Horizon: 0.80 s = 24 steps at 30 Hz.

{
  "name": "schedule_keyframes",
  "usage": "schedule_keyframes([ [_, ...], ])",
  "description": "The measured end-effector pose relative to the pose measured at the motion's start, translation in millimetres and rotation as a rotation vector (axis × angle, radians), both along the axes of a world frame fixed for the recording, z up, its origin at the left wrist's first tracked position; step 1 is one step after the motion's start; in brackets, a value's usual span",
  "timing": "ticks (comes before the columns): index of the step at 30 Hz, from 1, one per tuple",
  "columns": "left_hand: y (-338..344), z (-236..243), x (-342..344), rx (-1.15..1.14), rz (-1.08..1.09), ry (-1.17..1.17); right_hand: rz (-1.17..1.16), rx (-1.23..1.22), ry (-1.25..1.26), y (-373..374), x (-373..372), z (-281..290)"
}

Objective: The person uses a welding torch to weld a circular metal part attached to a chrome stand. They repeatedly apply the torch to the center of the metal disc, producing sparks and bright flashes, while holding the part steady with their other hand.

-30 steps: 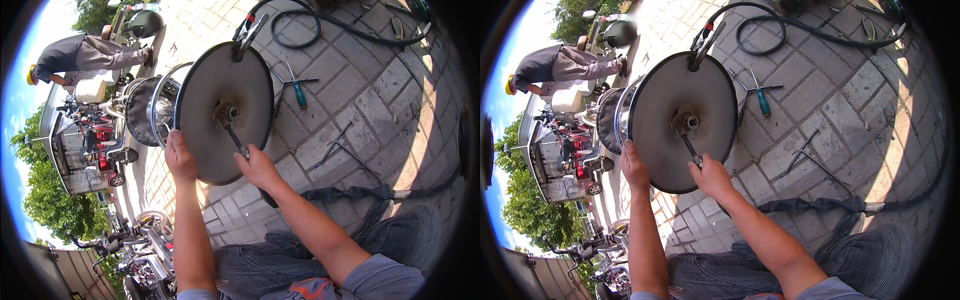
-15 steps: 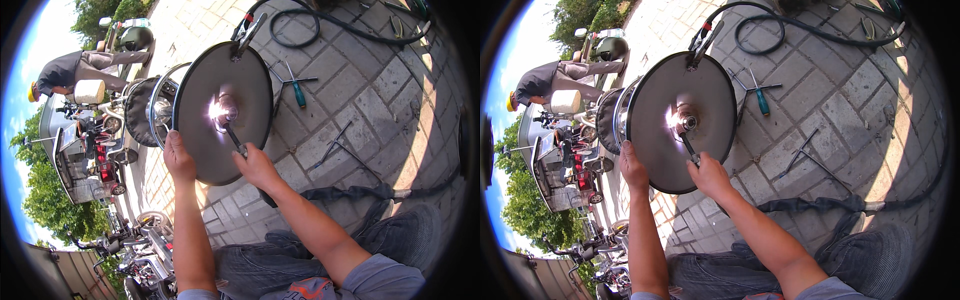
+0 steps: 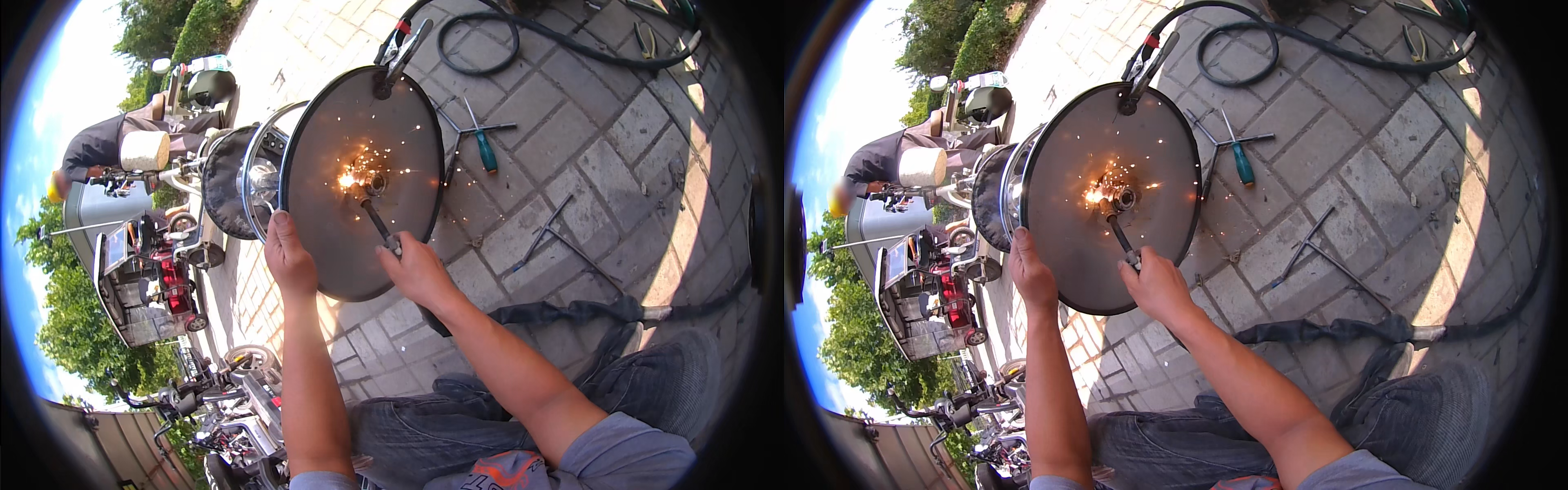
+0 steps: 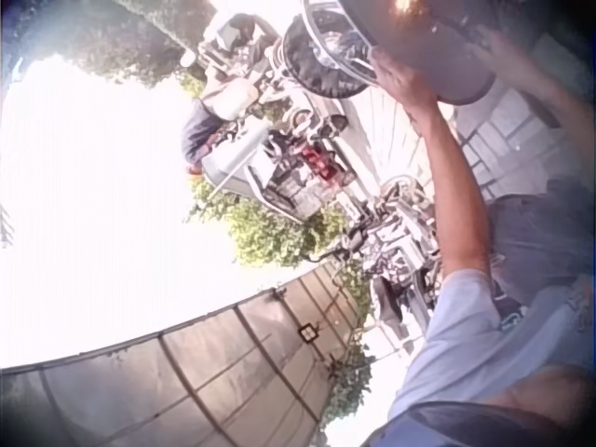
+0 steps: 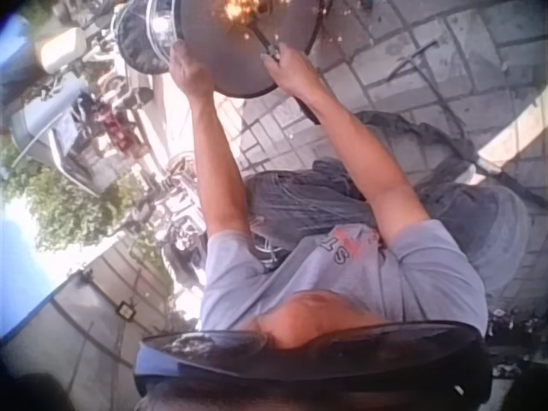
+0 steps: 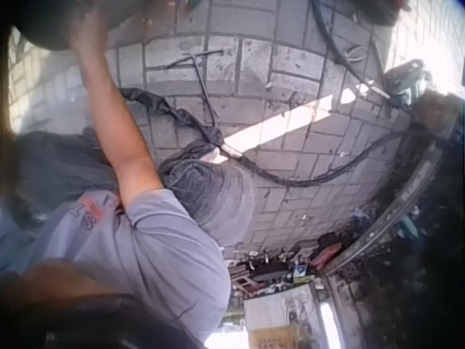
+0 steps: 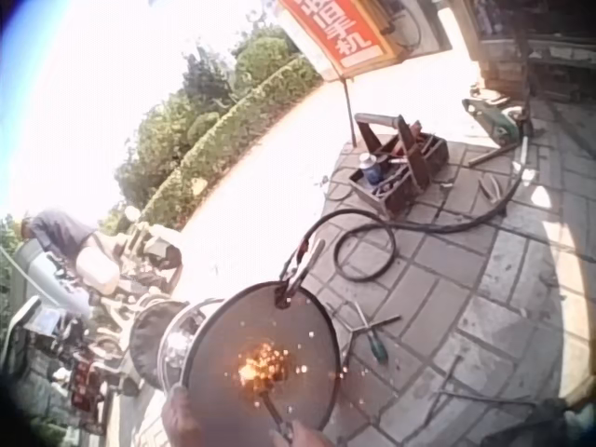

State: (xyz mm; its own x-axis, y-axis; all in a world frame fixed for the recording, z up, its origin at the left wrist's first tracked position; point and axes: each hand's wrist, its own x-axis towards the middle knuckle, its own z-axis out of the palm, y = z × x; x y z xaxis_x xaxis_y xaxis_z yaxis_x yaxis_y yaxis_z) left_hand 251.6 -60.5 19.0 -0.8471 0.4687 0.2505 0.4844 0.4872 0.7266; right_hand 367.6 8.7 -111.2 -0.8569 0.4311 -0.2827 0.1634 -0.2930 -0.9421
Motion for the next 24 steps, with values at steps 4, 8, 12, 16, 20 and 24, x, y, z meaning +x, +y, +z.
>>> schedule_keyframes([
  [4, -4, -1, -2, 0.009, 0.0, -0.013, -0.005, 0.018, -0.019, -9, 8, 2],
  [8, -11, 3, -8, -0.004, -0.024, -0.048, -0.002, -0.005, -0.03, -16, 7, 4],
  [12, -9, 11, -6, 0.016, -0.021, -0.015, 0.002, 0.0, -0.044, -11, 3, 16],
  [16, -6, 16, -7, 0.025, -0.007, 0.008, -0.003, -0.022, -0.049, -11, -3, 20],
  [20, -9, 5, -11, 0.0, -0.025, -0.016, -0.009, -0.01, -0.038, -7, -2, 11],
  [24, 1, -17, -2, -0.011, -0.006, 0.045, 0.014, 0.008, -0.034, 4, 0, -14],
])
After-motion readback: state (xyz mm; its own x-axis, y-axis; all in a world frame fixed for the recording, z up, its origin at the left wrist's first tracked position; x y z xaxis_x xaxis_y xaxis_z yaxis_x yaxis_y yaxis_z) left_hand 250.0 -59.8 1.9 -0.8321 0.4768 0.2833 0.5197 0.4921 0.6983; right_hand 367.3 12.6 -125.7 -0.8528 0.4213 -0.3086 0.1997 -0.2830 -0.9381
